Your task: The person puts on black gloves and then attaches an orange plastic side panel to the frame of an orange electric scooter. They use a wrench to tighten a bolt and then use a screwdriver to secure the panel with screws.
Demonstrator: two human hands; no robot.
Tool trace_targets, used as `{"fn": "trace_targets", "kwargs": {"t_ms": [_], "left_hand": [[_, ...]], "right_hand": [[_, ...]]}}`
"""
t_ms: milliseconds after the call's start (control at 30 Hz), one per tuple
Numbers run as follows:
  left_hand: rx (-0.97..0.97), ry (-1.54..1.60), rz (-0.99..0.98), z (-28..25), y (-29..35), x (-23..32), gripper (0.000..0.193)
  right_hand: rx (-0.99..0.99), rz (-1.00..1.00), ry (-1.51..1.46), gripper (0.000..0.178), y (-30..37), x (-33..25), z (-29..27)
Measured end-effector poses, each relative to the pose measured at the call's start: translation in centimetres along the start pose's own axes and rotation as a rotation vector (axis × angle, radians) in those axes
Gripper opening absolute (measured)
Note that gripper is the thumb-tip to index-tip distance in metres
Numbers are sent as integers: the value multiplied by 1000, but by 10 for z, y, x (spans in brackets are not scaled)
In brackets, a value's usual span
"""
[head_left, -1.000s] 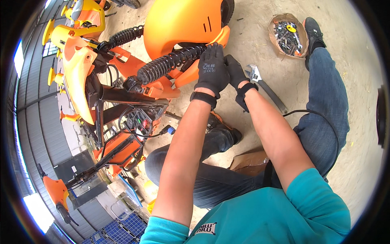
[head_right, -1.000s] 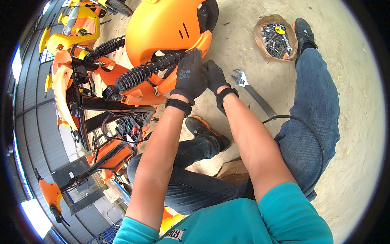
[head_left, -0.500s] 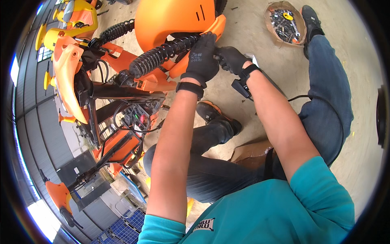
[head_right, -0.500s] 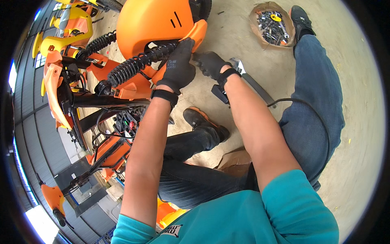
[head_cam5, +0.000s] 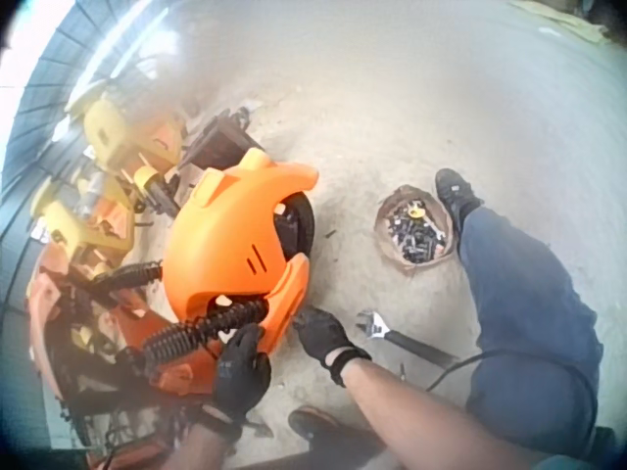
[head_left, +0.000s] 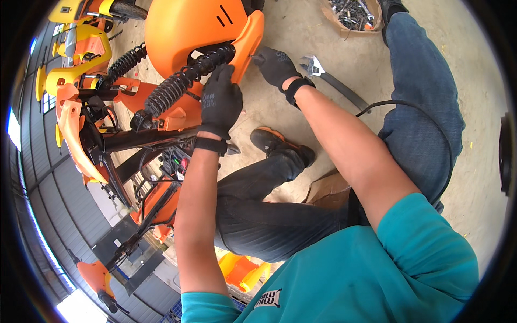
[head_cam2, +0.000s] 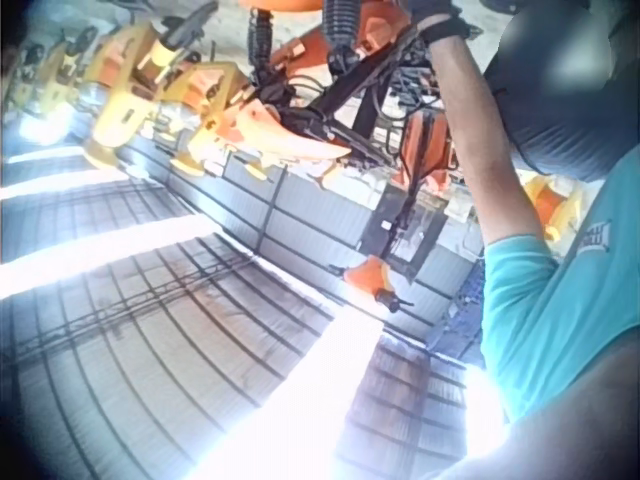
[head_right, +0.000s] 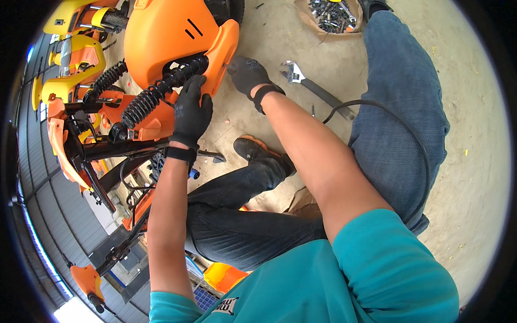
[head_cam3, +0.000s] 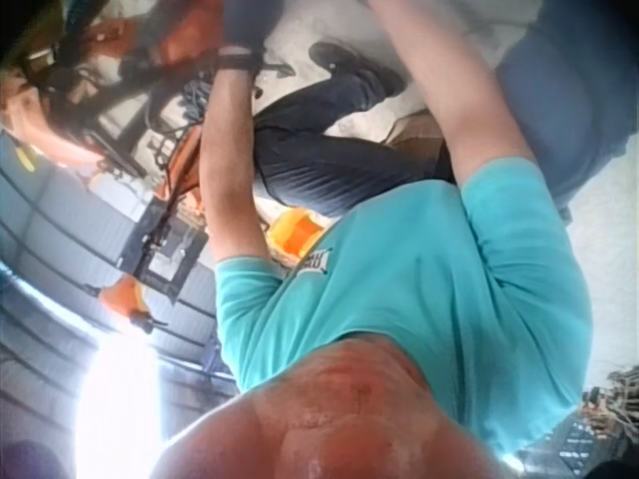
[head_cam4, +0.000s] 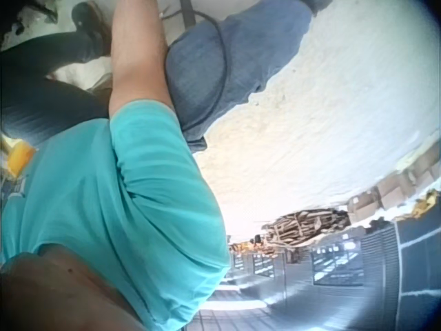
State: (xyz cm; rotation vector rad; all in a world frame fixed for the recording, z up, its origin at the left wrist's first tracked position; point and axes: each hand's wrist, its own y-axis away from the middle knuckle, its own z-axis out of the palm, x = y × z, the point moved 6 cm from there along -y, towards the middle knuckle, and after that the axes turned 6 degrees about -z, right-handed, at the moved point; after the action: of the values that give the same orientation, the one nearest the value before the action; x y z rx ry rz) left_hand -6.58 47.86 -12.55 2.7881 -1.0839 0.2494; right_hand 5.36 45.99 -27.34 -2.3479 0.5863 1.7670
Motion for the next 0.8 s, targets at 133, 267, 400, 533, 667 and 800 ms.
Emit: {"fn": "trace_targets", "kwargs": {"t_ms": [133, 267, 400, 533, 667, 800], "left_hand": [[38, -244, -71, -3, 4, -9, 50], [-17, -382, -154, 10, 9, -34, 56], [5, -449, -157, 14, 3, -37, 59], [-8, -502, -204, 17, -1, -37, 58], [56, -495, -186, 19, -1, -39, 55], [57, -526, -229, 20, -4, -39, 51]], "right_hand": [[-237, 245, -499, 26, -12, 38, 22], [-418, 504, -709, 26, 2, 22, 21], [-193, 221, -417, 27, -1, 18, 13], [-103, 87, -137, 26, -2, 4, -3], [-58, 13, -3, 25, -3, -4, -6], [-139, 78, -134, 28, -7, 11, 4]]}}
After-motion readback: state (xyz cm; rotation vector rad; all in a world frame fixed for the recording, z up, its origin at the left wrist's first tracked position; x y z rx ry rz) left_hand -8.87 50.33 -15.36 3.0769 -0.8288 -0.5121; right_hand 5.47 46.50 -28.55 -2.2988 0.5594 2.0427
